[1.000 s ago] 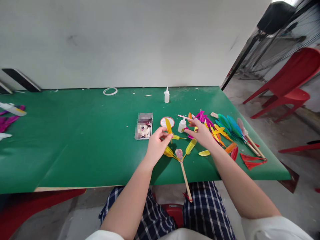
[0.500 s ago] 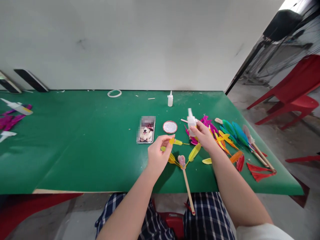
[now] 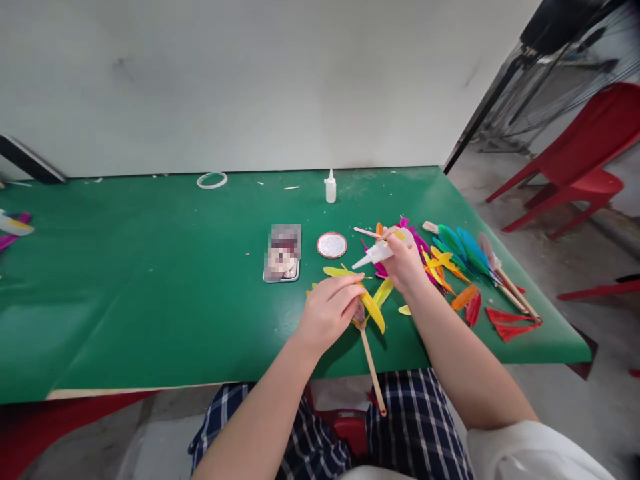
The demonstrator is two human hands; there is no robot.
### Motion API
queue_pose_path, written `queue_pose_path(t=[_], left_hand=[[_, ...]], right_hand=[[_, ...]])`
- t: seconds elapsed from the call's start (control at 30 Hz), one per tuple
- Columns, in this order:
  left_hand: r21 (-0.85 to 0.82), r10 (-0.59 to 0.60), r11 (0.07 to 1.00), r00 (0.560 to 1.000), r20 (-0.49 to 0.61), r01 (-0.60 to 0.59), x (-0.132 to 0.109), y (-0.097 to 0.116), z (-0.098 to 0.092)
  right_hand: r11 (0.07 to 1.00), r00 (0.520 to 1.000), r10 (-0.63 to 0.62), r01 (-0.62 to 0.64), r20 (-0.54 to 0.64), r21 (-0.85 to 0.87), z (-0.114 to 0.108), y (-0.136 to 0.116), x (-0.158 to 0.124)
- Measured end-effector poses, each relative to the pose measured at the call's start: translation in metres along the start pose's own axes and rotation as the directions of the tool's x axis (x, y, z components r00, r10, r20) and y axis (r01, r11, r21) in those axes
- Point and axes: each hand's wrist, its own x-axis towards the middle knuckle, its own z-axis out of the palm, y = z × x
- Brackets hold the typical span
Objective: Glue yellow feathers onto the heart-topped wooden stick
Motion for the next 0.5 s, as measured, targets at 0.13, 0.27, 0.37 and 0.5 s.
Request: queue_pose_path(t=[0.13, 0.27, 0.37, 0.5], left_hand=[[-0.016, 0.017, 1.000, 1.000, -0.006, -0.017, -0.0001, 0.0019, 0.0031], [-0.008, 0.013, 1.000, 1.000, 0.004, -0.013, -0.0022, 0.0013, 0.0054], [-0.010, 0.011, 1.000, 1.000, 0.010, -0.011, -0.0037, 0.0004, 0.0060], [-0.007, 0.004, 1.000, 1.000, 0.012, -0.004, -0.0029, 0.0006, 0.0056]], right_hand=[[0.999, 0.999, -0.017, 0.015, 0.038, 0.050, 0.0029, -0.0042, -0.0013], [1.000, 1.000, -0.017, 0.017, 0.001, 0.002, 0.0021, -0.0051, -0.0020], [0.982, 0.994, -0.087, 0.074, -0.069, -0.172, 0.0011, -0.0050, -0.0029], [0.871, 0.966, -0.244, 0.181, -0.082, -0.457, 0.0006, -0.0058, -0.0052]])
